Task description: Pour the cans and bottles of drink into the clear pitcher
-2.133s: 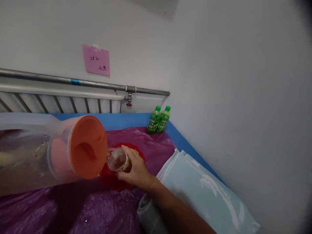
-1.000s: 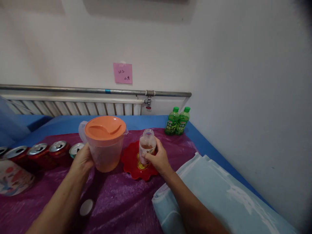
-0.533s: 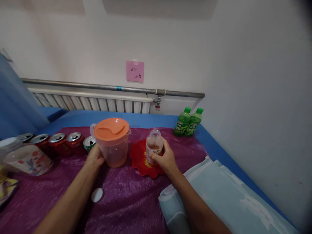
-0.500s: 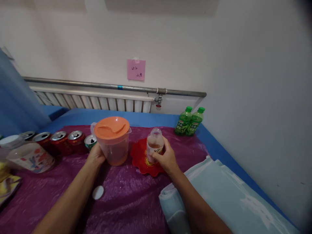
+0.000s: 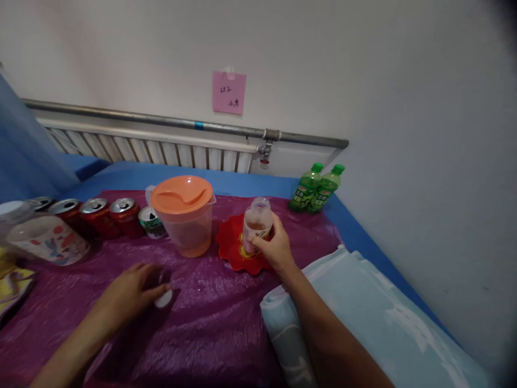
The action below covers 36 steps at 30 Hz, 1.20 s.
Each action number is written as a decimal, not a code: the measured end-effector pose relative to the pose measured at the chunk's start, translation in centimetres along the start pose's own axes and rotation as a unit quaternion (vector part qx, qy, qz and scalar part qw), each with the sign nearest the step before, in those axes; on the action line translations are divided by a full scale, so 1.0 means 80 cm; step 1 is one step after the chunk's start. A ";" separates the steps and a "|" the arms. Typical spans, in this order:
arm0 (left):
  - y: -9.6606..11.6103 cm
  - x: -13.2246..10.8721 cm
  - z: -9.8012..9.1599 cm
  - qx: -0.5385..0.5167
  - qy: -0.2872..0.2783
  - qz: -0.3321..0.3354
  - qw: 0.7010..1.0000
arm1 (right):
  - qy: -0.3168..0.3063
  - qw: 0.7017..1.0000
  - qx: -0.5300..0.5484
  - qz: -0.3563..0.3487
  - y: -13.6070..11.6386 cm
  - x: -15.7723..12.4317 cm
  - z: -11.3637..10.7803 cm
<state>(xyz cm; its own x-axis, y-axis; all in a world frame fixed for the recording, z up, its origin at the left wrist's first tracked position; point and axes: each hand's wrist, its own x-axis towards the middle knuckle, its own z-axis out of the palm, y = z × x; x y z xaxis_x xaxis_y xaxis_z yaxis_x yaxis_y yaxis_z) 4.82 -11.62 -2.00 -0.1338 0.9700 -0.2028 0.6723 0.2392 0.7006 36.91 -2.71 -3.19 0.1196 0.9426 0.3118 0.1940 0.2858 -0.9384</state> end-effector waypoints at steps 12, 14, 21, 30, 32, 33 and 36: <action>0.064 0.004 0.014 -0.079 -0.021 0.089 0.993 | -0.044 0.995 -0.077 -0.052 -0.002 -0.014 0.004; 0.119 0.001 0.010 -0.122 0.023 0.150 0.981 | -0.058 0.990 -0.097 -0.080 -0.004 -0.019 0.005; 0.201 0.007 0.031 -0.107 0.098 0.220 0.965 | -0.103 0.969 -0.138 -0.176 -0.016 -0.027 0.002; 0.210 0.016 0.025 -0.016 0.050 0.199 0.979 | -0.101 0.958 -0.169 -0.210 -0.012 -0.024 0.004; 0.211 0.018 0.023 0.017 0.038 0.213 0.976 | -0.097 0.953 -0.176 -0.225 -0.010 -0.024 0.005; 0.210 0.020 0.022 0.033 0.034 0.224 0.974 | -0.095 0.952 -0.179 -0.229 -0.009 -0.024 0.006; 0.197 0.031 0.026 0.057 0.048 0.257 0.964 | -0.093 0.952 -0.183 -0.229 -0.006 -0.026 0.006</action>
<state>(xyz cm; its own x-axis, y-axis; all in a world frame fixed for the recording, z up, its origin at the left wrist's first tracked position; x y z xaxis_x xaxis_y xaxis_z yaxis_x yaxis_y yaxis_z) 16.58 -5.54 7.09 0.1747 0.9600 0.2186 0.7425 -0.2743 0.6111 36.09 -4.69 -3.45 -0.2263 0.7579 0.6119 0.5155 0.6262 -0.5850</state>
